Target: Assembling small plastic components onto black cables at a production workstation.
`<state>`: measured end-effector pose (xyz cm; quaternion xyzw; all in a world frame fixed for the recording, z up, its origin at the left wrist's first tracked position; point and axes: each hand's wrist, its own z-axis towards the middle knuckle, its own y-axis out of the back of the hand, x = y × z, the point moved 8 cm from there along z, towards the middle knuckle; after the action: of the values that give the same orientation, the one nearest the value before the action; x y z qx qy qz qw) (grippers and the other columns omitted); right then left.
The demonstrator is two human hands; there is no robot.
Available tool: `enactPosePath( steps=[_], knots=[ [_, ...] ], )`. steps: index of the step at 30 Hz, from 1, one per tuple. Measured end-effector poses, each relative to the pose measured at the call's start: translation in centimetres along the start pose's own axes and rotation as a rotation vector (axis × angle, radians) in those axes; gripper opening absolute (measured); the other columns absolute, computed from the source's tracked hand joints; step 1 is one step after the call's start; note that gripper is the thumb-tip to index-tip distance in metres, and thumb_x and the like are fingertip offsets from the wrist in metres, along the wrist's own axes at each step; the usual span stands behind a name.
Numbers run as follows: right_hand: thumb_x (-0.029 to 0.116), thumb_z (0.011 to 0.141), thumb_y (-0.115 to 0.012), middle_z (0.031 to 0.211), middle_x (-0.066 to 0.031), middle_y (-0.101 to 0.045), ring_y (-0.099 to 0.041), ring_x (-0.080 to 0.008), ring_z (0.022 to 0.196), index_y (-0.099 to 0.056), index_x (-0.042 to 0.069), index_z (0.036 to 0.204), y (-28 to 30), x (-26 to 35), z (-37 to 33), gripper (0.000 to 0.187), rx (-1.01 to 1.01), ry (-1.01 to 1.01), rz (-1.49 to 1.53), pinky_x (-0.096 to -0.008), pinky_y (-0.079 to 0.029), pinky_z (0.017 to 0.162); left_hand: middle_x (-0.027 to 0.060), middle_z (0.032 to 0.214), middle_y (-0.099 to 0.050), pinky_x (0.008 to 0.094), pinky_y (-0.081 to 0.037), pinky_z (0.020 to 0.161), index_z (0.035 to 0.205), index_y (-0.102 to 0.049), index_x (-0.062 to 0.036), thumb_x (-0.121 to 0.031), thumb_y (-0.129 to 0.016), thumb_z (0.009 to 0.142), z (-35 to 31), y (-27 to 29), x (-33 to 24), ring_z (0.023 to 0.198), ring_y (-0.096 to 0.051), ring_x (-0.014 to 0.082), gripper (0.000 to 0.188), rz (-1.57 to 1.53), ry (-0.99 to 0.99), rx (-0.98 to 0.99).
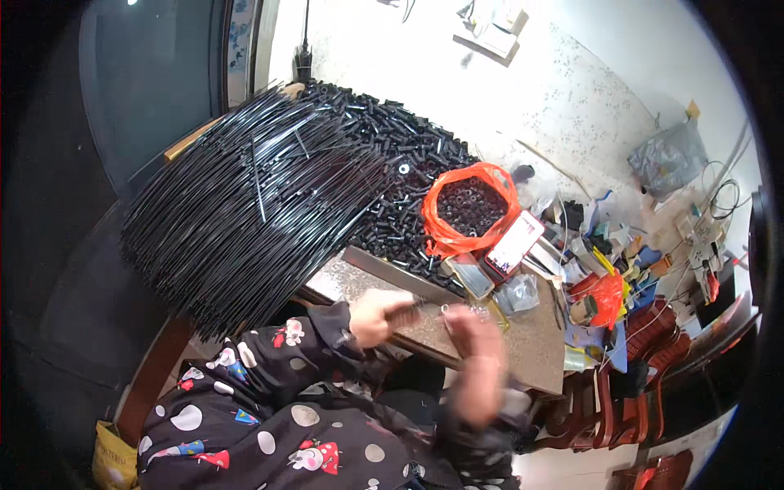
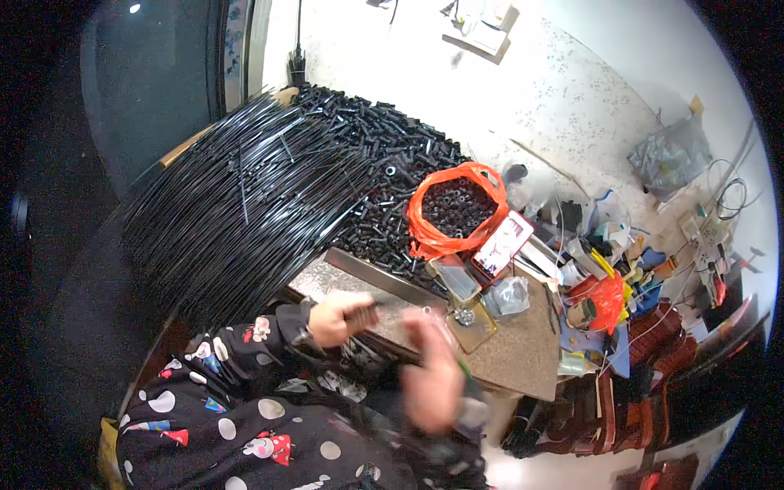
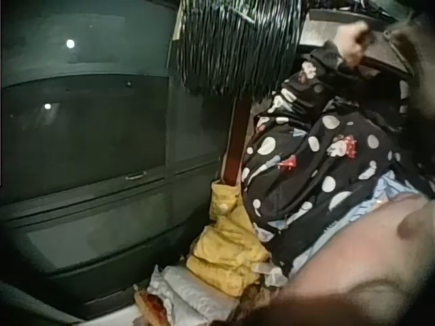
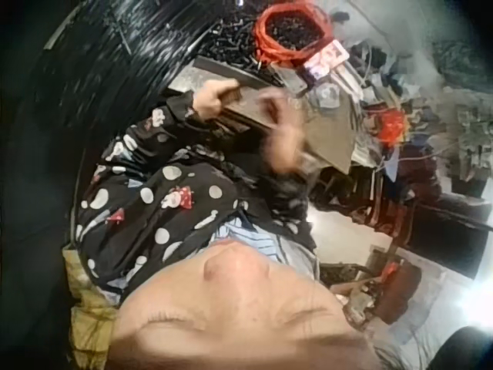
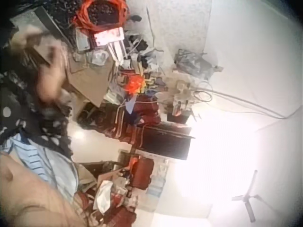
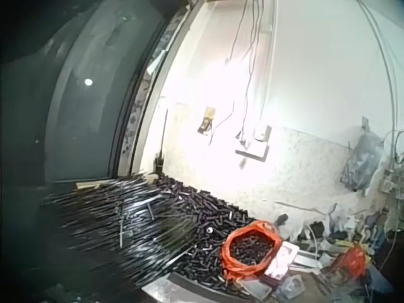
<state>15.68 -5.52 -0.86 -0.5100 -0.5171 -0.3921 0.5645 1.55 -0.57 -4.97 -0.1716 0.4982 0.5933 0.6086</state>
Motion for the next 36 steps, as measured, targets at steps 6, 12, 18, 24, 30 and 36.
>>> enactPosePath(
  steps=[6,12,18,24,30,36],
  knots=[
    [0.027,0.091,-0.042,0.083,-0.0141,-0.058,-0.057,-0.0263,0.077,-0.048,0.0,0.099,-1.0,-13.5,7.2,0.029,-0.209,-0.125,0.788,-0.0372,-0.047,0.072,0.0009,0.066,-0.049,0.0309,-0.044,0.069,0.071,-0.046,-0.0079,-0.031,-0.041,0.091,1.8,2.5,1.7,0.063,-0.049,0.0121,0.031,-1.249,-0.136,-0.788],
    [0.028,0.092,-0.041,0.07,-0.0055,-0.052,-0.052,-0.0153,0.06,-0.05,0.001,0.088,7.2,1.1,8.8,0.028,-0.508,0.511,0.761,-0.0337,-0.048,0.06,0.0133,0.118,-0.047,0.0405,-0.032,0.096,0.116,-0.044,-0.0031,-0.044,-0.035,0.089,0.1,-10.2,-0.4,0.11,-0.044,0.0258,0.05,-1.731,0.471,-0.119],
    [0.018,0.092,-0.039,0.068,-0.0108,-0.053,-0.054,-0.0188,0.058,-0.048,-0.003,0.096,1.6,3.0,5.3,0.023,-0.046,0.72,0.304,-0.0348,-0.049,0.06,0.0157,0.092,-0.061,0.0317,-0.046,0.076,0.093,-0.06,0.0041,-0.018,-0.063,0.076,1.2,0.8,-9.4,0.08,-0.06,0.0264,0.028,-0.171,-0.299,0.026],
    [0.005,0.088,-0.041,0.073,-0.0103,-0.059,-0.057,-0.0174,0.066,-0.052,-0.005,0.099,1.0,-11.9,7.0,0.018,0.053,0.243,0.185,-0.0265,-0.046,0.064,0.0123,0.102,-0.059,0.0388,-0.036,0.091,0.103,-0.055,0.0004,-0.017,-0.061,0.079,8.3,1.9,-5.2,0.093,-0.058,0.0224,0.031,-0.072,-0.217,-0.026],
    [0.041,0.085,-0.044,0.079,-0.014,-0.058,-0.055,-0.0187,0.068,-0.051,-0.005,0.093,2.0,-15.0,10.6,0.047,0.162,0.262,0.165,-0.0285,-0.045,0.063,0.0059,0.083,-0.065,0.0391,-0.031,0.097,0.106,-0.057,-0.0059,-0.017,-0.053,0.085,7.2,-2.2,-0.6,0.078,-0.061,0.016,0.024,-0.231,0.081,0.59],
    [0.01,0.088,-0.043,0.074,-0.0109,-0.058,-0.058,-0.0194,0.059,-0.05,-0.003,0.098,4.6,-19.7,9.1,0.018,-0.152,-0.161,0.445,-0.0295,-0.049,0.055,0.0142,0.126,-0.044,0.032,-0.035,0.093,0.129,-0.034,0.0,-0.029,-0.062,0.079,18.1,1.4,3.0,0.112,-0.043,0.0192,0.064,-0.416,0.275,0.733]
  ],
)
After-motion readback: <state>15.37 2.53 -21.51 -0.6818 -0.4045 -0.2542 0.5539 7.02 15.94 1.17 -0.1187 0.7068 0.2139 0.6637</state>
